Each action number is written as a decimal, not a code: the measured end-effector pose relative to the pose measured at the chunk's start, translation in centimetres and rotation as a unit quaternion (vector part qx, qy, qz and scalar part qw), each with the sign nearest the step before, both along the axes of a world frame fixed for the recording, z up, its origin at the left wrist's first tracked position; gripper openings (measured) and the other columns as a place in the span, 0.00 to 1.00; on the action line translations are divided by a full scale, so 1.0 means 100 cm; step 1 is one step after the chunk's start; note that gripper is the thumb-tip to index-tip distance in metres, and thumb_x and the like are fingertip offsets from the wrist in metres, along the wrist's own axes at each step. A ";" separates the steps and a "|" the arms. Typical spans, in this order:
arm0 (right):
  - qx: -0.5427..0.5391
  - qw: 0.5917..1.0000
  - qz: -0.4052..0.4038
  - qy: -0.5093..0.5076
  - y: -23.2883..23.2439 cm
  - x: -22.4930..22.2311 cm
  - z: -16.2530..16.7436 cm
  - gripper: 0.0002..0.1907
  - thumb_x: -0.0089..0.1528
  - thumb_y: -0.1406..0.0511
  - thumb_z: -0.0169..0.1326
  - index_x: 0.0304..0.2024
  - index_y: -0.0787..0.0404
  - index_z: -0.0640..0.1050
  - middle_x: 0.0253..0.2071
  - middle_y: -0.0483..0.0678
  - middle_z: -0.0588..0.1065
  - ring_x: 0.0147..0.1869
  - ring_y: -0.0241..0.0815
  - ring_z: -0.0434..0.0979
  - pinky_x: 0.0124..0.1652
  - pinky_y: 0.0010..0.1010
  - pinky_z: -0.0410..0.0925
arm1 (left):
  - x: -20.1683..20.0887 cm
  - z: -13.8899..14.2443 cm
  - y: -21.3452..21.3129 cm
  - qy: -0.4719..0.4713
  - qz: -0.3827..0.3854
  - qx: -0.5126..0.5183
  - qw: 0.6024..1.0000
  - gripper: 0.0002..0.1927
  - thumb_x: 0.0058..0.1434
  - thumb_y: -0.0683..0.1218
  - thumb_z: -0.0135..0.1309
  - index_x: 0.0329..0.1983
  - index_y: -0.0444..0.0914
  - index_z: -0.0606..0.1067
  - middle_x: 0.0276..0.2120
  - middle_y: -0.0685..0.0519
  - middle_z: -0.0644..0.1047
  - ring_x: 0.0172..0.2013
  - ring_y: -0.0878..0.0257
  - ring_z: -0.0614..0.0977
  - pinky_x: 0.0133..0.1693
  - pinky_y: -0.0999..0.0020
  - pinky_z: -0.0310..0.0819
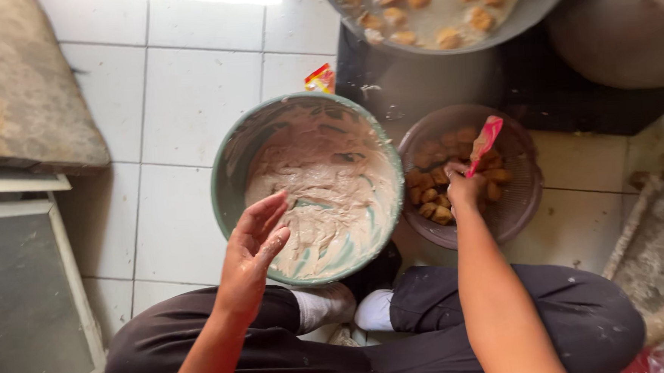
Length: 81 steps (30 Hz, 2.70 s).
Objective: The person sits on the floor coating fried tofu cubes with batter. They hold a tofu piece in one hand, spread batter over it with a pink spatula, place the coated piece into a wok of hot oil, and occasionally stir the frying pieces with the spatula.
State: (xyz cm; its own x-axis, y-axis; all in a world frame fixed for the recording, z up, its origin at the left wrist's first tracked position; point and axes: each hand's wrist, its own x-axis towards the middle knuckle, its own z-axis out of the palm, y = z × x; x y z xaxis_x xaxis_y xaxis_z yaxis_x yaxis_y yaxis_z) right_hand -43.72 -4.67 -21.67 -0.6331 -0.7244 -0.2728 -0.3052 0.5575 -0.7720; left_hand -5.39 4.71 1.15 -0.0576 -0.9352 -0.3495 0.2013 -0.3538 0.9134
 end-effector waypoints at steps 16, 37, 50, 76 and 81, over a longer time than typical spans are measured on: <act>-0.204 0.965 0.123 0.110 -0.022 0.076 0.009 0.16 0.69 0.60 0.61 0.45 0.68 0.78 0.37 0.50 0.79 0.39 0.43 0.80 0.42 0.34 0.72 | 0.010 -0.025 -0.021 0.047 0.074 0.004 0.996 0.20 0.68 0.42 0.51 0.63 0.35 0.73 0.59 0.47 0.79 0.60 0.58 0.79 0.63 0.64 0.70; 0.045 0.902 0.331 -0.273 -0.005 0.220 0.045 0.13 0.71 0.66 0.49 0.57 0.62 0.67 0.38 0.45 0.72 0.31 0.28 0.68 0.30 0.20 0.65 | 0.037 -0.052 -0.010 0.129 0.293 -0.030 0.947 0.13 0.66 0.39 0.57 0.53 0.33 0.76 0.47 0.51 0.80 0.48 0.67 0.82 0.52 0.72 0.79; 0.128 0.895 0.230 -0.361 -0.053 0.255 -0.056 0.14 0.70 0.65 0.50 0.56 0.61 0.79 0.36 0.46 0.79 0.27 0.30 0.70 0.23 0.21 0.61 | 0.034 -0.061 -0.025 0.133 0.373 0.071 0.916 0.10 0.68 0.42 0.51 0.51 0.36 0.75 0.45 0.52 0.78 0.43 0.69 0.81 0.48 0.74 0.78; -0.135 0.835 0.529 -0.069 0.049 0.178 0.201 0.11 0.71 0.65 0.49 0.50 0.64 0.77 0.33 0.45 0.76 0.35 0.32 0.73 0.36 0.26 0.68 | -0.012 -0.055 -0.002 0.128 0.248 0.003 0.960 0.19 0.71 0.43 0.50 0.65 0.36 0.67 0.41 0.43 0.78 0.39 0.67 0.80 0.46 0.70 0.78; -0.154 0.841 0.518 0.012 0.057 0.164 0.216 0.10 0.68 0.65 0.52 0.48 0.63 0.78 0.30 0.47 0.73 0.32 0.34 0.70 0.34 0.27 0.67 | -0.014 -0.041 0.005 0.330 0.143 -0.050 0.932 0.28 0.71 0.40 0.37 0.74 0.35 0.58 0.59 0.46 0.74 0.54 0.63 0.79 0.61 0.64 0.72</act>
